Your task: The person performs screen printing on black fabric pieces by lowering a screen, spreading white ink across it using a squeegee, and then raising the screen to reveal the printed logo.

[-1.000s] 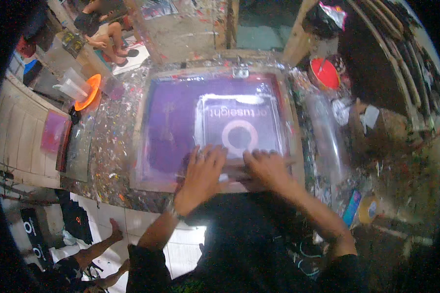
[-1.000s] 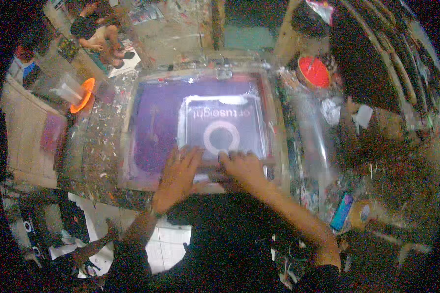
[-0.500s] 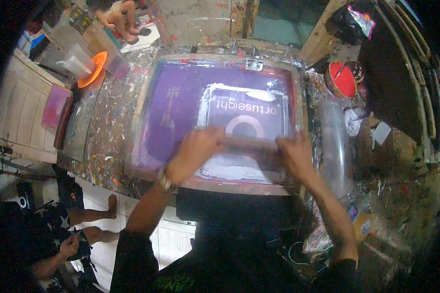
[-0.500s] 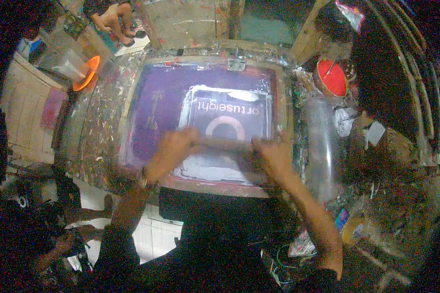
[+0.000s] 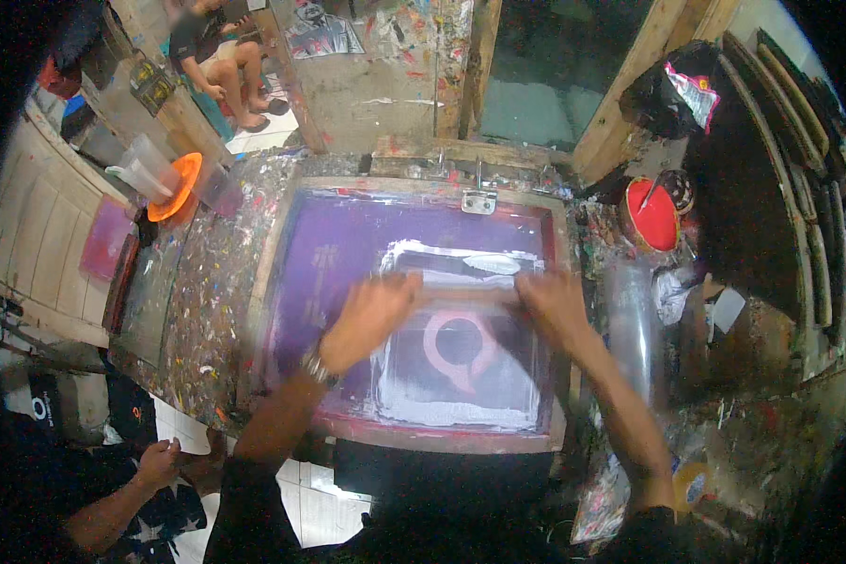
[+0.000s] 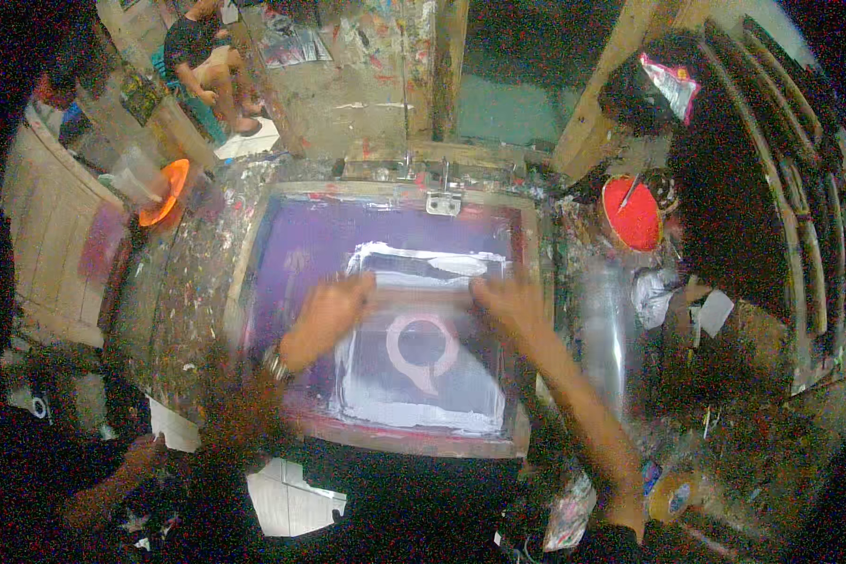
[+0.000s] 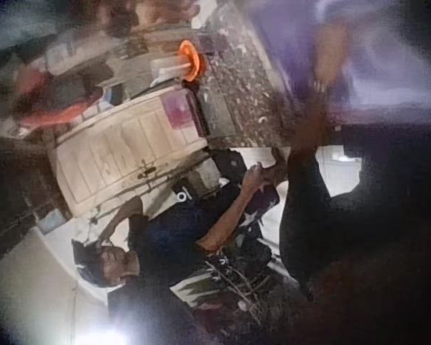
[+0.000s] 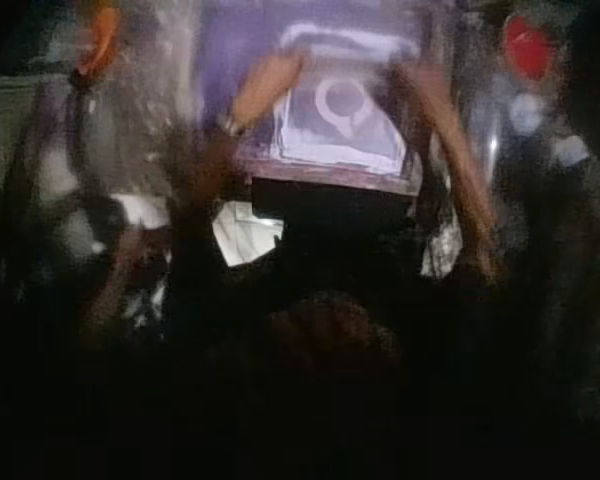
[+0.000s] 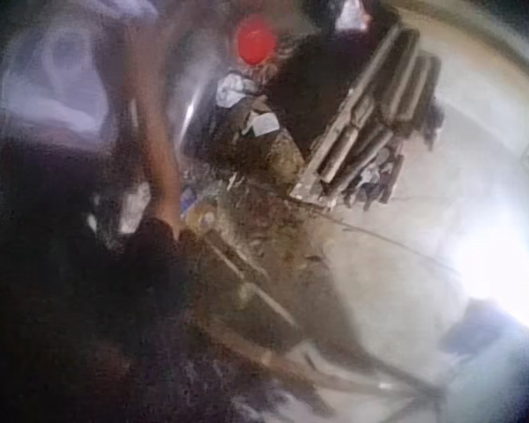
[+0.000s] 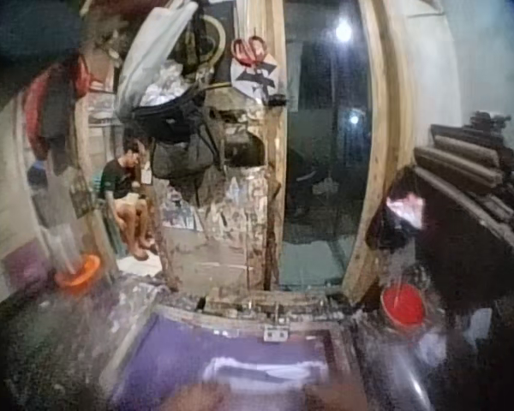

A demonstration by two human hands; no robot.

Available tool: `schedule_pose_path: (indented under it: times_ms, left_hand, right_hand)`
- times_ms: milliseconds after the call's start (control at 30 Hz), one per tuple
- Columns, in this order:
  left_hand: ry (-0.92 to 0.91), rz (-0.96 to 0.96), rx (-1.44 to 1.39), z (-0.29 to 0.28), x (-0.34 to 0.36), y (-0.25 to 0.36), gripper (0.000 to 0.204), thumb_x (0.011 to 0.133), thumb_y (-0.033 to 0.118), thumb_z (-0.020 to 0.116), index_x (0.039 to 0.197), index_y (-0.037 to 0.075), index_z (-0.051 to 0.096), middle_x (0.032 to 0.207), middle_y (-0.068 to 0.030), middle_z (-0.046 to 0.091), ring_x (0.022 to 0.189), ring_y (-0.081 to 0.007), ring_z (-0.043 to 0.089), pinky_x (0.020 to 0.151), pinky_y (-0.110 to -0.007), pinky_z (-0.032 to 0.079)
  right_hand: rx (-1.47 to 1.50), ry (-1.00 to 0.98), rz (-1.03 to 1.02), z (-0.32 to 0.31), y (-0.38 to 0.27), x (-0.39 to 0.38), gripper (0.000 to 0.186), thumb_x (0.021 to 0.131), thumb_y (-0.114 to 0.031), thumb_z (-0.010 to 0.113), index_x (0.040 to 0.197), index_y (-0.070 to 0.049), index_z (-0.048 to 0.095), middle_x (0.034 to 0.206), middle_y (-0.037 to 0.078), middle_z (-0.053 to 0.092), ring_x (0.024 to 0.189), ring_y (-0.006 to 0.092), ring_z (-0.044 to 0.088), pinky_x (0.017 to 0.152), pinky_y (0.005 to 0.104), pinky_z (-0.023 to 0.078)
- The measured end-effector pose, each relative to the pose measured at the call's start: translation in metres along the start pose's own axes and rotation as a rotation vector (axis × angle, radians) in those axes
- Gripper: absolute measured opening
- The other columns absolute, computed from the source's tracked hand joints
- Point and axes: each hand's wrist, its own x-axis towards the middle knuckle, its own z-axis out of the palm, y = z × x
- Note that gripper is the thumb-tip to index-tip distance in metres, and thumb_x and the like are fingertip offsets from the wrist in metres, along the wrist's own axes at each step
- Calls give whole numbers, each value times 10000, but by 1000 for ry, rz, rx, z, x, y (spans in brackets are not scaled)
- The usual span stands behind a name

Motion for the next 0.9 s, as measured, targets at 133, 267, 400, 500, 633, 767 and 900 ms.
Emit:
schedule_pose_path:
  times_ms: [133,267,400,500,633,767,900]
  left_hand:
    - [219,103,111,2,64,-25,332,843,277,708,985,47,516,836,-145,637,733,-332,660,580,-431,534]
    - [136,115,56,13,20,-10,327,821,282,718,974,66,525,810,-121,610,753,-300,657,595,-402,537]
    - [63,100,167,17,-73,23,279,825,294,699,939,83,556,797,-70,583,768,-242,657,609,-365,542]
    - [77,194,264,5,-127,53,301,826,341,698,932,86,577,848,-58,598,795,-210,658,625,-328,544]
    - [-13,55,139,-6,-176,75,417,798,439,723,983,84,604,952,-68,645,929,-217,652,809,-366,532]
    - [309,-146,33,-4,-218,43,519,735,544,744,982,98,648,1004,-59,665,1049,-255,607,1048,-516,339]
    - [173,-138,248,-4,-240,17,568,677,627,731,931,121,681,967,-33,662,1079,-266,576,1100,-626,174]
  right_hand:
    - [-46,237,-18,-7,24,62,219,783,-189,688,877,-77,526,790,129,629,761,366,643,747,498,490]
    - [120,-70,144,-6,-11,15,216,794,-186,664,937,-75,545,827,132,637,790,353,649,709,473,499]
    - [157,-56,79,-12,-57,-68,297,816,-182,632,1095,-102,569,974,128,649,932,346,654,749,449,518]
    - [224,-181,117,-30,-101,-113,322,819,-152,613,1131,-88,566,983,129,640,936,331,657,844,445,510]
    - [186,-183,149,-50,-138,-145,253,840,-158,583,1077,-73,566,1047,120,641,1010,309,636,961,468,467]
    - [71,78,196,-43,-159,-138,239,841,-233,604,1028,-84,580,991,99,626,958,276,632,996,521,411]
    - [53,277,234,-32,-196,-120,461,737,-425,762,1004,-80,612,970,88,590,936,267,576,976,549,344]
